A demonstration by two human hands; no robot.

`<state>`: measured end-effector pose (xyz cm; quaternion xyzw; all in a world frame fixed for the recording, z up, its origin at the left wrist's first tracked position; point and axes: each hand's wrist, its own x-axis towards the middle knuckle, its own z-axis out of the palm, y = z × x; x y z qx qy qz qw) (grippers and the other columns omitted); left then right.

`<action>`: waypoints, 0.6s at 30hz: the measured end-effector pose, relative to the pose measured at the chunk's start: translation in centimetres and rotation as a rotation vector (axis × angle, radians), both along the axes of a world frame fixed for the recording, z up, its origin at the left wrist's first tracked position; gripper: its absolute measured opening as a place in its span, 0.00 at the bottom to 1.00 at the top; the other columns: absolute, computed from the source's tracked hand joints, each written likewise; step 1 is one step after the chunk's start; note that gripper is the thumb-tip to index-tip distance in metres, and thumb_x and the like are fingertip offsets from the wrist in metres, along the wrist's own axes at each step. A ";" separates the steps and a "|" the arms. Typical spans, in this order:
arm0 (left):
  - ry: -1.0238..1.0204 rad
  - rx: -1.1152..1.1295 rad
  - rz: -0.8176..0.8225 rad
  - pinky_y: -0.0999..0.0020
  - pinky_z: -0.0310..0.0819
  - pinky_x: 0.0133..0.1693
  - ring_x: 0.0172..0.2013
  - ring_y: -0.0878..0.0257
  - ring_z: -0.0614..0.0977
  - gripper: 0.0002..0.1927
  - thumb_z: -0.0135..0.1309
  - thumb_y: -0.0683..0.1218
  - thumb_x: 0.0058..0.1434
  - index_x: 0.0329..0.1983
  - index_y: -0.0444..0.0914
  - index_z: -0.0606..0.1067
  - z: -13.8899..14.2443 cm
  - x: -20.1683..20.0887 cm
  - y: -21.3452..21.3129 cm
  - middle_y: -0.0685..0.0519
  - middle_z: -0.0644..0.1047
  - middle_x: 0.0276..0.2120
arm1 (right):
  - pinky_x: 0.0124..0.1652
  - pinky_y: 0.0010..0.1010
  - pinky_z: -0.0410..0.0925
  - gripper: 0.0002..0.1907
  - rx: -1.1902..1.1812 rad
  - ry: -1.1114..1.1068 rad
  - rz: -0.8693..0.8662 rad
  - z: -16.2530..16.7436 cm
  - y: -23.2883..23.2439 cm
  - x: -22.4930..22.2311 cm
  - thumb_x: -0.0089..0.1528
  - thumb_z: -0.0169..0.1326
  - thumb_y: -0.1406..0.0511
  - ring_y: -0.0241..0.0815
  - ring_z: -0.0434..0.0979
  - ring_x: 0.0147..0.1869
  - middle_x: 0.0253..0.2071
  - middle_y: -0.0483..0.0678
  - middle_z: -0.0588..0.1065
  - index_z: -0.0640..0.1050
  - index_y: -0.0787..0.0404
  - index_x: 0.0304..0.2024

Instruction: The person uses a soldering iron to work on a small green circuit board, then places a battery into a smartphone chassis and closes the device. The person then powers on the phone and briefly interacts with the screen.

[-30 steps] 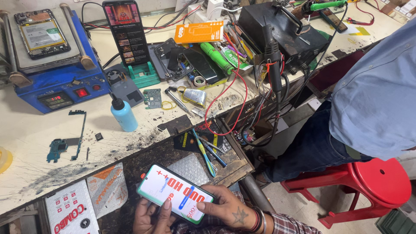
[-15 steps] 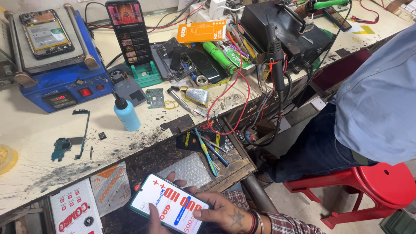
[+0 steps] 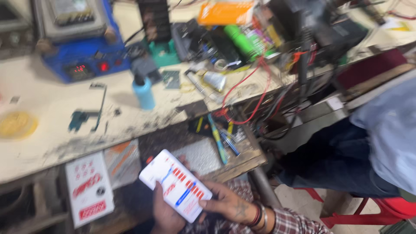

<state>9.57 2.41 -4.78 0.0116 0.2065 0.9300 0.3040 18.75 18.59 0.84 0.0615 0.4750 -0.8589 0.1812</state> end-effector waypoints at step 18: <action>0.095 0.161 -0.142 0.53 0.72 0.62 0.60 0.50 0.77 0.44 0.45 0.62 0.74 0.80 0.27 0.51 4.2 -0.5 0.4 0.45 0.71 0.59 | 0.51 0.34 0.73 0.27 0.145 0.055 0.010 -1.1 1.3 0.3 0.68 0.54 0.62 0.42 0.80 0.49 0.48 0.54 0.79 0.68 0.73 0.64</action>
